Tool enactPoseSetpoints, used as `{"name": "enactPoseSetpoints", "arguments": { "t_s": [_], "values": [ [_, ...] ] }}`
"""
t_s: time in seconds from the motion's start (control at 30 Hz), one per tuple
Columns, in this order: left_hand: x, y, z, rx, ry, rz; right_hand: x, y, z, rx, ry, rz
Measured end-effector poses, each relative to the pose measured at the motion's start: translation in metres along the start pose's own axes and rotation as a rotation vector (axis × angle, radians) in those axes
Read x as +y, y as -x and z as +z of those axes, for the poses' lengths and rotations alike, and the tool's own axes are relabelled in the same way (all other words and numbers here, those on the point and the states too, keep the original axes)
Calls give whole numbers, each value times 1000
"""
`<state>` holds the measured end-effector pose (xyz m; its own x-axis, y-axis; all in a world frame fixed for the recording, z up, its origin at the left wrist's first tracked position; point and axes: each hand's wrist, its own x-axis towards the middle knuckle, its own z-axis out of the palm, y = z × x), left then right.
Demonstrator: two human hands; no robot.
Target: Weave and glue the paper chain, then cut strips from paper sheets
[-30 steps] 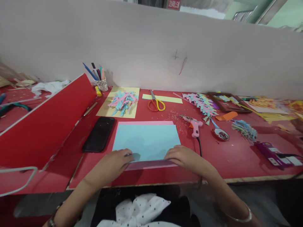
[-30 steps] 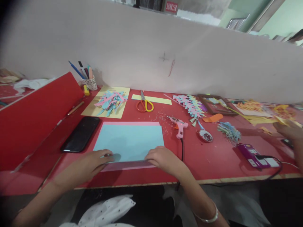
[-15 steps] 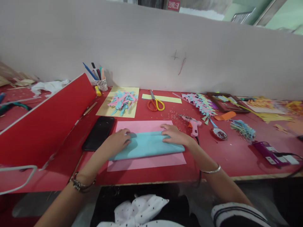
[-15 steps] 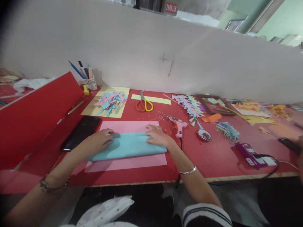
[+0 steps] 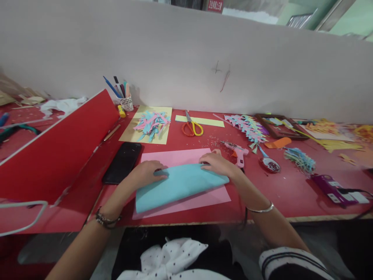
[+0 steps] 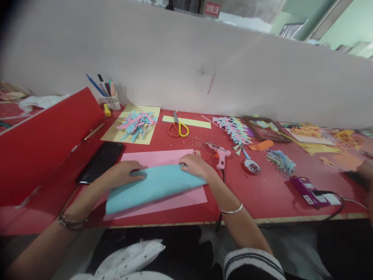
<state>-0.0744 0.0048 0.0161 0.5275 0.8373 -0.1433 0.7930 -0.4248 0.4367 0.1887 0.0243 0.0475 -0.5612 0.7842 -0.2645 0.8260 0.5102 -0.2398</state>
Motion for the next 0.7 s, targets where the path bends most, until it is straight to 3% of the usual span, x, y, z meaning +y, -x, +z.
{"name": "enactPoseSetpoints", "arguments": {
  "t_s": [0.2,0.33,0.43,0.6,0.7],
  "values": [
    [-10,26,-13,24,289,-53,24,15,-20,63,-63,-111],
    [-5,34,-18,128,441,-88,23,21,-23,85,-4,-51],
    [8,33,-20,289,394,-97,-1,20,-18,171,29,-26],
    [32,31,-25,429,343,-64,-57,14,-16,275,-141,-249],
    [43,35,-29,501,349,-59,-73,10,-21,307,-164,-307]
  ]
}}
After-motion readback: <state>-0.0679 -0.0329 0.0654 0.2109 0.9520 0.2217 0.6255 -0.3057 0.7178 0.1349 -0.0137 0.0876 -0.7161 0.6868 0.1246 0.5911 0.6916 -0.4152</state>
